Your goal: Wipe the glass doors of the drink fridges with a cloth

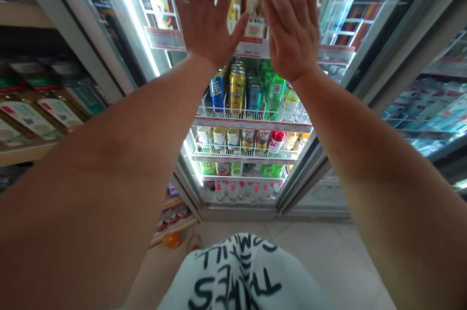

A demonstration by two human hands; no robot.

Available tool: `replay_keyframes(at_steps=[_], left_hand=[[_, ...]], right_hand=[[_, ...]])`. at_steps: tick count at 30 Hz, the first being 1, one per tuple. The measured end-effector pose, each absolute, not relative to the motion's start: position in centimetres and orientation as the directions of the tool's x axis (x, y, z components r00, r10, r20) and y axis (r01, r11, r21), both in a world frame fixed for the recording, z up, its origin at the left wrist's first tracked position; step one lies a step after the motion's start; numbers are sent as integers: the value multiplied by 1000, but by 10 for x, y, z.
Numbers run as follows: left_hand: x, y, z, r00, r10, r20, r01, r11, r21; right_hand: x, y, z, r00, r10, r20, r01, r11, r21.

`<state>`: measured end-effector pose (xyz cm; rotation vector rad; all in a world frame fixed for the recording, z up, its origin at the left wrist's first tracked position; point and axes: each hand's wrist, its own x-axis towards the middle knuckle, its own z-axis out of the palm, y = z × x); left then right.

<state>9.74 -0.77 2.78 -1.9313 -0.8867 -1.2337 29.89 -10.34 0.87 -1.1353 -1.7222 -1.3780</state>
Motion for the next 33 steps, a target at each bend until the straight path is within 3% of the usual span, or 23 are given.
replay_keyframes(at_steps=[2, 5, 6, 7, 10, 11, 13, 16, 17, 20, 22, 26, 28, 31, 33], left_hand=[[97, -8, 28, 331, 199, 922, 824, -537, -180], [95, -1, 28, 345, 165, 924, 817, -537, -209], [94, 3, 28, 343, 135, 930, 809, -545, -219], [94, 7, 27, 341, 101, 934, 801, -552, -233], [95, 20, 25, 325, 25, 945, 834, -479, -274], [96, 23, 24, 310, 2, 951, 858, -431, -279], [98, 28, 23, 284, -34, 958, 894, -353, -277], [102, 27, 23, 262, -24, 965, 909, -329, -255], [103, 25, 24, 253, 9, 967, 915, -326, -236], [107, 15, 27, 228, 176, 958, 939, -299, -169], [109, 10, 29, 219, 255, 942, 947, -286, -143], [110, 10, 28, 221, 260, 940, 935, -329, -129], [108, 12, 26, 223, 220, 950, 927, -350, -136], [106, 12, 23, 249, 111, 962, 922, -330, -201], [106, 12, 22, 247, 90, 965, 926, -314, -208]], right_hand=[[296, -107, 9, -394, 273, 878, 918, 69, 390], [292, -108, 10, -29, 125, 992, 998, -46, 35], [292, -108, 9, 20, 93, 995, 999, -50, -16], [293, -108, 9, -16, 103, 995, 999, -28, 19], [296, -109, 6, -416, 273, 868, 909, 149, 389], [297, -109, 5, -484, 295, 824, 875, 185, 448], [298, -107, 5, -401, 241, 884, 915, 145, 376], [297, -104, 5, -77, 51, 996, 997, 31, 75], [296, -104, 5, -61, 38, 997, 998, 20, 60], [296, -104, 4, -289, 164, 943, 957, 65, 282], [297, -103, 4, -329, 185, 926, 944, 88, 318], [299, -99, 6, 25, -63, 998, 999, 27, -23], [299, -101, 5, -66, -14, 998, 996, 53, 66], [299, -106, 2, -408, 196, 892, 912, 142, 386], [299, -105, 1, -402, 191, 896, 915, 123, 384]])
